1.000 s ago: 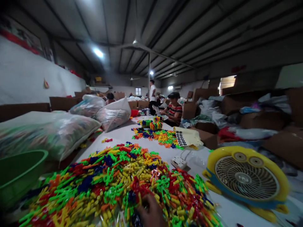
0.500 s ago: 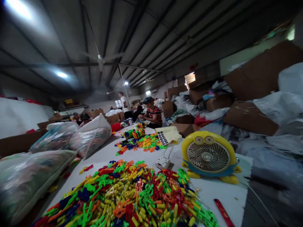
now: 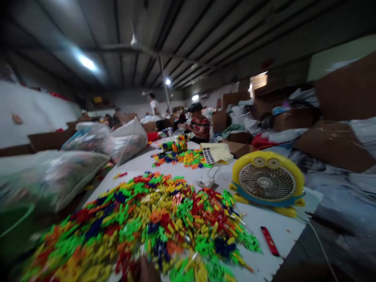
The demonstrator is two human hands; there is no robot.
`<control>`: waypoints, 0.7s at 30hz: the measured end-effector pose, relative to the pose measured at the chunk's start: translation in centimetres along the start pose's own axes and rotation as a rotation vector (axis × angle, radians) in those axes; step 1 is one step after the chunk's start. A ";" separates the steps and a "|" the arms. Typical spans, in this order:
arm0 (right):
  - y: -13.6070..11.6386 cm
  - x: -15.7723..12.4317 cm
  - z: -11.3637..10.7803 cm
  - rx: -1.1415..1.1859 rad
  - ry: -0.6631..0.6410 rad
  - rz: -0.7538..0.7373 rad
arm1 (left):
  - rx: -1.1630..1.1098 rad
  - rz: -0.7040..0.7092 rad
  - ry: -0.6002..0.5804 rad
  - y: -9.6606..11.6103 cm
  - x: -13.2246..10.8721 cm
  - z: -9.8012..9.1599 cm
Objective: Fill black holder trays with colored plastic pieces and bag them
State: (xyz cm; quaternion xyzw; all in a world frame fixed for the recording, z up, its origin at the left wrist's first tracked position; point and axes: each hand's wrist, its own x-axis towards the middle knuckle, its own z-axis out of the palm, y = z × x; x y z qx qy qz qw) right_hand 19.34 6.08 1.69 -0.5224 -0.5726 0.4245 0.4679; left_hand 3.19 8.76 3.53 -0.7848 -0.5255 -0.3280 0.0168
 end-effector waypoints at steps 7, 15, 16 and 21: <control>-0.1 -1.4 1.4 0.181 -0.067 0.058 | -0.092 -0.358 -0.127 -1.1 -10.9 -1.0; -0.3 0.3 5.0 0.136 -0.199 0.092 | -0.188 -0.417 -0.128 -0.2 -10.1 -1.2; -0.5 0.5 5.5 0.110 -0.207 0.088 | -0.184 -0.418 -0.129 -0.2 -10.2 -1.2; -1.3 1.3 6.8 -0.230 -0.188 0.003 | -0.168 -0.392 -0.131 -0.2 -10.5 -1.1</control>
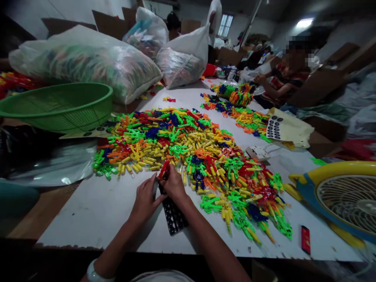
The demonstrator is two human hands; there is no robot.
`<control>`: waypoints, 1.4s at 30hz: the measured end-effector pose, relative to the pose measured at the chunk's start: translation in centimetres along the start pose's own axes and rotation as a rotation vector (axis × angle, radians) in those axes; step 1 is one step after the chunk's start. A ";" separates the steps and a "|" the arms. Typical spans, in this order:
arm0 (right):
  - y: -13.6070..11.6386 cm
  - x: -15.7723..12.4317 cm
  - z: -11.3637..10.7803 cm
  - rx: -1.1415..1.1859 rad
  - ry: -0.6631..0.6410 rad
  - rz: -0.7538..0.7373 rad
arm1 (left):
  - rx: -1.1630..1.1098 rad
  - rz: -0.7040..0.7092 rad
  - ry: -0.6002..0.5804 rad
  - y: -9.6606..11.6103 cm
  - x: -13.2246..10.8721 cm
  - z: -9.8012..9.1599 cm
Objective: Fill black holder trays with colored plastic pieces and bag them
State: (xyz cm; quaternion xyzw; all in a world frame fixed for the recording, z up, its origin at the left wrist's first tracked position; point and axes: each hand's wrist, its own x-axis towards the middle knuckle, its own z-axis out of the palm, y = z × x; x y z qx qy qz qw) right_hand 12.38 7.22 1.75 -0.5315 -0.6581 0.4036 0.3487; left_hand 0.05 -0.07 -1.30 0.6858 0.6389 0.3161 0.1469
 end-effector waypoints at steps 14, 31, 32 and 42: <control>-0.1 -3.7 -7.7 -0.547 0.270 0.059 | 0.115 0.006 0.026 -1.0 0.5 0.6; 2.0 -3.4 -13.1 -0.518 0.386 0.182 | 0.021 -0.001 0.012 -0.5 2.7 -1.6; 1.9 -3.5 -12.3 -0.329 0.336 0.180 | 0.027 -0.003 0.028 -0.6 2.7 -1.4; 0.6 -2.8 -5.2 0.254 -0.128 0.221 | 0.027 0.031 0.073 -0.8 2.0 -0.6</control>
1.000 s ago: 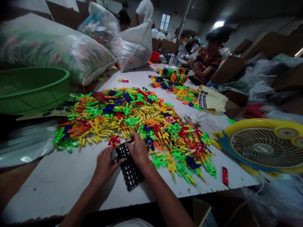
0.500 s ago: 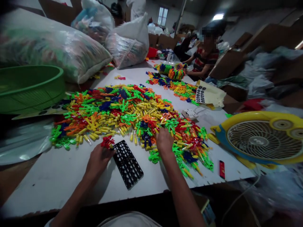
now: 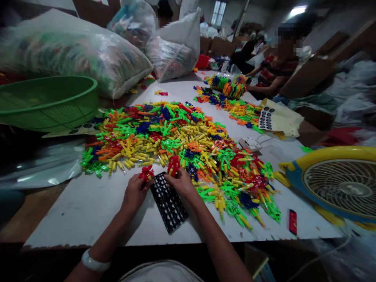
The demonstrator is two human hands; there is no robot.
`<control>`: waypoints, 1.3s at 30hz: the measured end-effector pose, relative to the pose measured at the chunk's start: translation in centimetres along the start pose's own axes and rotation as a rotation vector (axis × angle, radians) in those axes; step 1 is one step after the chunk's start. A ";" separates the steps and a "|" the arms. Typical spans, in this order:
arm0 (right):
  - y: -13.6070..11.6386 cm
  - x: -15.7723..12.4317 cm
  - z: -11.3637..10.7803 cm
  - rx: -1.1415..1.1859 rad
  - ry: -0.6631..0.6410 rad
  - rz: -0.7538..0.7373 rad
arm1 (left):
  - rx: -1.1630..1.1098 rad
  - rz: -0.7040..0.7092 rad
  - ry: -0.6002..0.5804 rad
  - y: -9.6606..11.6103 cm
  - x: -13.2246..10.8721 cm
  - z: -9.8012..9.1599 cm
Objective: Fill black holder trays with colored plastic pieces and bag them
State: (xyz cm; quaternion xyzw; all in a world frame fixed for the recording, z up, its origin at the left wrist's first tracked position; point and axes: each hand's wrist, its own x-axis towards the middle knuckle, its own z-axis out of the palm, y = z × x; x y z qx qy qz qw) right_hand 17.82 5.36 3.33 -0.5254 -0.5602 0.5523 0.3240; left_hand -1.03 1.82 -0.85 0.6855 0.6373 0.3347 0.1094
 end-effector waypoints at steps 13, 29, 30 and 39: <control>1.5 2.1 3.7 -0.175 0.116 -0.193 | -0.016 0.013 0.002 -0.3 -0.3 0.2; -1.2 -0.8 -6.8 -1.289 0.537 0.134 | -0.079 -0.083 -0.147 -0.2 -0.4 -3.8; -1.2 -0.8 -7.0 -1.354 0.516 0.175 | -0.109 -0.122 -0.128 0.2 -0.2 -5.0; -1.4 -3.1 -7.5 -1.272 0.410 0.126 | -0.352 -0.089 -0.265 6.6 5.2 -8.2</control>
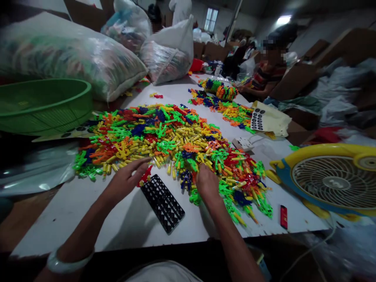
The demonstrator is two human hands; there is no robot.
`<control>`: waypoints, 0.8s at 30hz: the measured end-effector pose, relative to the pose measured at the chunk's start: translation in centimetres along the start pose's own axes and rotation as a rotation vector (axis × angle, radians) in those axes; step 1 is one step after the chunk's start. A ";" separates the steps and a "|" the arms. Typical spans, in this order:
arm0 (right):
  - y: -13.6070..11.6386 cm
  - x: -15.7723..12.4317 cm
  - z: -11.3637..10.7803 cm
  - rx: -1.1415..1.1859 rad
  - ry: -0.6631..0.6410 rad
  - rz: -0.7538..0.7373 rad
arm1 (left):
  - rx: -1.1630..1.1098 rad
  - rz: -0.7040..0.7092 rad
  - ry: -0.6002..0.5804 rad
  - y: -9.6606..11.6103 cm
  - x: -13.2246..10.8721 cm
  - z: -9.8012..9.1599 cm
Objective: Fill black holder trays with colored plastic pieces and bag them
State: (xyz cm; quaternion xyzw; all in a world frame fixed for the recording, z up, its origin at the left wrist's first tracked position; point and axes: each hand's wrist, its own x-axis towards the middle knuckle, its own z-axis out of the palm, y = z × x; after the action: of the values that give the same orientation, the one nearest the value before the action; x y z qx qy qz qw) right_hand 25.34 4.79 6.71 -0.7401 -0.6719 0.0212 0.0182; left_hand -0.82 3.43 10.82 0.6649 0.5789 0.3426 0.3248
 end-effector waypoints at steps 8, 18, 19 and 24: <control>1.2 0.8 1.9 0.390 -0.102 -0.008 | -0.006 -0.025 -0.066 -0.8 0.3 2.2; -1.9 -0.4 2.6 0.914 0.006 0.019 | -0.188 -0.074 -0.059 -0.8 0.2 2.5; -3.3 -0.6 3.1 1.082 -0.079 -0.018 | -0.198 -0.074 -0.054 -0.8 0.2 2.6; -9.4 0.3 5.7 1.359 -0.183 -0.195 | -0.181 -0.061 -0.008 -1.0 0.0 3.1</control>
State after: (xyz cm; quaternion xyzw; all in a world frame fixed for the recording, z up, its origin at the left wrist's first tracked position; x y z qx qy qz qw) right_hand 15.75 5.94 1.51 -0.4961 -0.5718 0.4980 0.4230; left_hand 1.16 3.41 8.28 0.6164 0.5641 0.3808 0.3961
